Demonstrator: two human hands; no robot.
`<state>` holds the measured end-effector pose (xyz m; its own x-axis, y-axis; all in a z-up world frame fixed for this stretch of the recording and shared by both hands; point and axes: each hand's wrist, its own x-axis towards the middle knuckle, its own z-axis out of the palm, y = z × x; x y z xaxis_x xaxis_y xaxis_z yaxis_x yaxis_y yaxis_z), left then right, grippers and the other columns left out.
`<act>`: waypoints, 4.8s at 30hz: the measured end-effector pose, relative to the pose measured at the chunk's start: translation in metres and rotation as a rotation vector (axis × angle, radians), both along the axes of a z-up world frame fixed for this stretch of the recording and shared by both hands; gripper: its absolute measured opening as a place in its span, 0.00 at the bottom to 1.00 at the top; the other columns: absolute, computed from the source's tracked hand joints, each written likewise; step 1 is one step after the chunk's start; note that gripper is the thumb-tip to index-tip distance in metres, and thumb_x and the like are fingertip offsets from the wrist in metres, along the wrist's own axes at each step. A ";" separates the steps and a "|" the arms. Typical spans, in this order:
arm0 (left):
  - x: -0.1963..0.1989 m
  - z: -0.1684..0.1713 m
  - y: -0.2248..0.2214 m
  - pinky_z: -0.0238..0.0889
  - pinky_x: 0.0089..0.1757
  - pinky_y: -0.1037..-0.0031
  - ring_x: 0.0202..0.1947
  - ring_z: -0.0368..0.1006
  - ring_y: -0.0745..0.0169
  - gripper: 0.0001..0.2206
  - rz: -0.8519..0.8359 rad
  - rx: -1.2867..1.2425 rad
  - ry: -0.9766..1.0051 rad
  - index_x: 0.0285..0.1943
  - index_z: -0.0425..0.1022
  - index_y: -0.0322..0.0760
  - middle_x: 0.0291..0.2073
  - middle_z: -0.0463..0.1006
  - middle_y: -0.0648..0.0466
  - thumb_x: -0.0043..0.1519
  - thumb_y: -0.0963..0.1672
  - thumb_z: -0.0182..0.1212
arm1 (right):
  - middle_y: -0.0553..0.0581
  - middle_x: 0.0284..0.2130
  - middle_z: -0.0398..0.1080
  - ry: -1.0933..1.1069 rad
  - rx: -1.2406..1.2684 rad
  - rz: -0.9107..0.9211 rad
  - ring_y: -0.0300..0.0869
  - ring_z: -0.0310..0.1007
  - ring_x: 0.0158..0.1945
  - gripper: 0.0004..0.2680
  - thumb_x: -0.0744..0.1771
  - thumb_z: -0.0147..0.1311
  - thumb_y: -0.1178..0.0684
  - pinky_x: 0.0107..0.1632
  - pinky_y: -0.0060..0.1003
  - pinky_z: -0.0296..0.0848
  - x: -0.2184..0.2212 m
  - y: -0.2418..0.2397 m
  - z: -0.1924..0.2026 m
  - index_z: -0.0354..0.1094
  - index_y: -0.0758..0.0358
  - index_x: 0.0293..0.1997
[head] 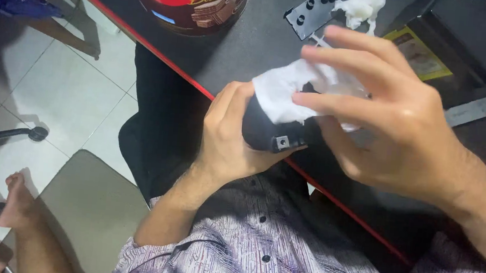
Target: Cleaning the top surface and terminals of a battery casing using a tissue
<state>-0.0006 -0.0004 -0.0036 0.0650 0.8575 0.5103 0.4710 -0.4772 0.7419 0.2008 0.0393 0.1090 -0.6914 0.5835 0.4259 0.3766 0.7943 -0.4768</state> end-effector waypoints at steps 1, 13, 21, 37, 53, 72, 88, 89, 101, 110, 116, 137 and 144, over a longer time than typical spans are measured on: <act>0.000 0.001 0.000 0.69 0.45 0.65 0.41 0.75 0.48 0.36 -0.009 0.009 -0.018 0.58 0.67 0.29 0.42 0.75 0.44 0.51 0.54 0.79 | 0.74 0.57 0.71 -0.060 0.040 -0.009 0.71 0.69 0.65 0.09 0.68 0.55 0.72 0.67 0.57 0.75 0.004 0.000 0.000 0.75 0.69 0.50; -0.002 0.000 -0.005 0.67 0.61 0.53 0.53 0.80 0.45 0.38 0.019 0.046 0.117 0.65 0.65 0.29 0.56 0.77 0.46 0.55 0.57 0.75 | 0.69 0.51 0.72 0.138 -0.402 -0.472 0.43 0.69 0.50 0.14 0.72 0.57 0.72 0.55 0.33 0.71 0.045 -0.006 -0.021 0.67 0.83 0.67; -0.007 0.006 0.003 0.52 0.69 0.44 0.57 0.78 0.49 0.36 -0.039 -0.005 0.130 0.64 0.62 0.29 0.57 0.77 0.47 0.57 0.57 0.70 | 0.67 0.63 0.67 0.148 -0.563 -0.394 0.44 0.65 0.64 0.13 0.70 0.47 0.63 0.63 0.37 0.66 0.043 -0.023 -0.034 0.66 0.77 0.61; -0.025 -0.002 0.007 0.70 0.67 0.53 0.66 0.72 0.32 0.19 -0.519 0.171 -0.108 0.63 0.67 0.29 0.62 0.73 0.39 0.63 0.32 0.62 | 0.65 0.40 0.72 -0.050 -0.304 -0.161 0.46 0.71 0.38 0.11 0.62 0.49 0.73 0.43 0.35 0.67 0.034 -0.003 0.017 0.76 0.70 0.43; -0.024 0.000 0.014 0.77 0.60 0.55 0.59 0.76 0.33 0.10 -0.474 0.330 -0.064 0.59 0.68 0.25 0.58 0.76 0.38 0.70 0.35 0.59 | 0.56 0.37 0.67 -0.287 -0.101 0.268 0.52 0.58 0.29 0.10 0.68 0.44 0.52 0.37 0.46 0.59 0.038 0.014 0.015 0.76 0.51 0.46; -0.026 0.003 0.010 0.75 0.61 0.57 0.59 0.76 0.36 0.13 -0.470 0.291 -0.073 0.57 0.71 0.25 0.57 0.76 0.39 0.67 0.27 0.53 | 0.56 0.35 0.70 -0.180 -0.095 0.172 0.49 0.57 0.29 0.07 0.67 0.53 0.59 0.38 0.43 0.58 0.018 0.000 0.016 0.77 0.60 0.46; -0.023 0.004 0.011 0.75 0.60 0.56 0.58 0.76 0.34 0.11 -0.450 0.314 -0.060 0.55 0.71 0.23 0.56 0.76 0.38 0.69 0.41 0.60 | 0.55 0.35 0.68 -0.134 -0.129 0.143 0.44 0.62 0.31 0.11 0.66 0.51 0.66 0.41 0.41 0.56 -0.012 -0.010 0.011 0.74 0.58 0.50; -0.023 0.002 0.012 0.74 0.60 0.57 0.58 0.76 0.34 0.11 -0.457 0.328 -0.045 0.55 0.71 0.23 0.56 0.76 0.38 0.70 0.41 0.60 | 0.54 0.35 0.68 -0.147 -0.137 0.134 0.44 0.62 0.31 0.11 0.66 0.51 0.65 0.41 0.41 0.55 -0.013 -0.011 0.012 0.73 0.57 0.49; -0.023 0.001 0.013 0.77 0.59 0.56 0.58 0.76 0.35 0.11 -0.457 0.318 -0.049 0.58 0.70 0.25 0.57 0.76 0.38 0.69 0.36 0.62 | 0.48 0.34 0.68 -0.304 -0.107 -0.081 0.44 0.63 0.32 0.11 0.64 0.58 0.59 0.46 0.43 0.56 0.013 -0.020 0.017 0.78 0.47 0.47; -0.024 0.000 0.015 0.77 0.59 0.56 0.59 0.76 0.35 0.13 -0.474 0.317 -0.024 0.59 0.68 0.25 0.58 0.76 0.37 0.69 0.36 0.65 | 0.47 0.32 0.71 -0.443 -0.207 -0.332 0.44 0.67 0.34 0.13 0.61 0.52 0.61 0.47 0.47 0.56 0.068 -0.030 0.014 0.80 0.45 0.41; -0.025 -0.002 0.013 0.77 0.59 0.53 0.59 0.76 0.33 0.17 -0.472 0.295 0.001 0.60 0.67 0.25 0.58 0.75 0.37 0.67 0.38 0.70 | 0.55 0.35 0.70 -0.359 -0.341 -0.529 0.42 0.67 0.33 0.12 0.64 0.52 0.66 0.33 0.35 0.62 0.086 -0.032 0.010 0.81 0.56 0.44; -0.026 0.000 0.013 0.77 0.59 0.53 0.60 0.75 0.33 0.16 -0.483 0.281 0.003 0.60 0.68 0.25 0.58 0.75 0.38 0.67 0.36 0.69 | 0.61 0.41 0.67 -0.203 -0.147 0.156 0.51 0.61 0.36 0.13 0.69 0.43 0.57 0.42 0.44 0.61 0.031 -0.011 0.008 0.75 0.51 0.56; -0.022 0.009 0.011 0.76 0.60 0.53 0.58 0.77 0.34 0.16 -0.440 0.266 -0.021 0.58 0.70 0.25 0.56 0.76 0.39 0.67 0.42 0.67 | 0.59 0.40 0.65 -0.153 -0.117 0.256 0.51 0.57 0.34 0.13 0.69 0.45 0.60 0.42 0.45 0.56 0.004 -0.002 0.007 0.73 0.53 0.56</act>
